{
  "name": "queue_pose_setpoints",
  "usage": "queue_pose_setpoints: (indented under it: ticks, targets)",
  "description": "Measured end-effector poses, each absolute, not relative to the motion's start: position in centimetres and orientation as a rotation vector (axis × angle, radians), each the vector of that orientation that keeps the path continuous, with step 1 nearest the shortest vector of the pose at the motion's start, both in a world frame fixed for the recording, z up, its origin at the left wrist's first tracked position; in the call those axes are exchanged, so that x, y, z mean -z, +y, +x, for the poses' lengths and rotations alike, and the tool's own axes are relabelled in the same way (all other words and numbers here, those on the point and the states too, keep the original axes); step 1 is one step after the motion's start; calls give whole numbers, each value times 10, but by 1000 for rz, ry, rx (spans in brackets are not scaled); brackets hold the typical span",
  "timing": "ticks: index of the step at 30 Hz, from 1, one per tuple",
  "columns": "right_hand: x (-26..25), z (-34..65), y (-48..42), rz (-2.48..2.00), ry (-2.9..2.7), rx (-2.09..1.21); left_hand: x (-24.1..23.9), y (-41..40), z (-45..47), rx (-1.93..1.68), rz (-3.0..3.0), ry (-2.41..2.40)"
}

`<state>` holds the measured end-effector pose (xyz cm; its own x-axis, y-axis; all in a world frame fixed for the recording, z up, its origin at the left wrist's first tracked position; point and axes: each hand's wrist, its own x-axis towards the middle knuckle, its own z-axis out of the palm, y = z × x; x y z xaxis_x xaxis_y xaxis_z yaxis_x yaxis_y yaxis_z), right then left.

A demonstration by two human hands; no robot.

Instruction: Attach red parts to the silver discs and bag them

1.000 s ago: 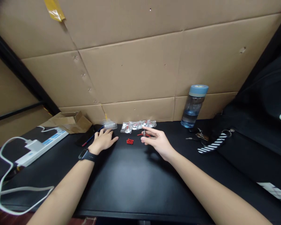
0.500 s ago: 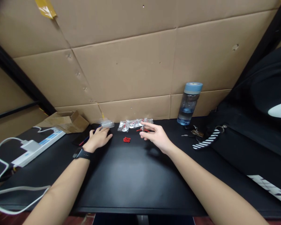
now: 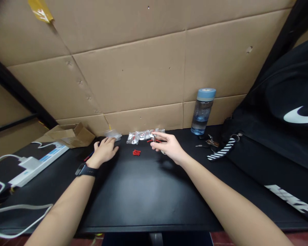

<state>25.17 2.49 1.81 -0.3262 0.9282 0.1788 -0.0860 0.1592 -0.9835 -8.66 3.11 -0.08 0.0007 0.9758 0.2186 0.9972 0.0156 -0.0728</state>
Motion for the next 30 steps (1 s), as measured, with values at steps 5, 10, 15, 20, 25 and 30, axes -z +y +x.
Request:
queue_pose_setpoints:
  ticks: [5, 10, 15, 20, 25, 30]
  targets:
    - [-21, 255, 27, -862, -1469, -1316, -22, 13, -53, 673, -2225, -1689]
    - [-23, 263, 34, -834, -1522, -1221, -8, -14, 14, 1024, -2654, -1411]
    - [-32, 278, 38, -922, -1811, -994, 9, -34, 51, 719, -2929, -1173]
    - [-46, 292, 32, -1021, -2259, -627, 1, -38, 47, 488, -3110, -1098]
    - [-62, 294, 19, -1017, -2479, -571, -4, -42, 44, 394, -3166, -990]
    - [-77, 297, 3, -1133, -2715, -577, -2, -47, 46, 363, -3125, -978]
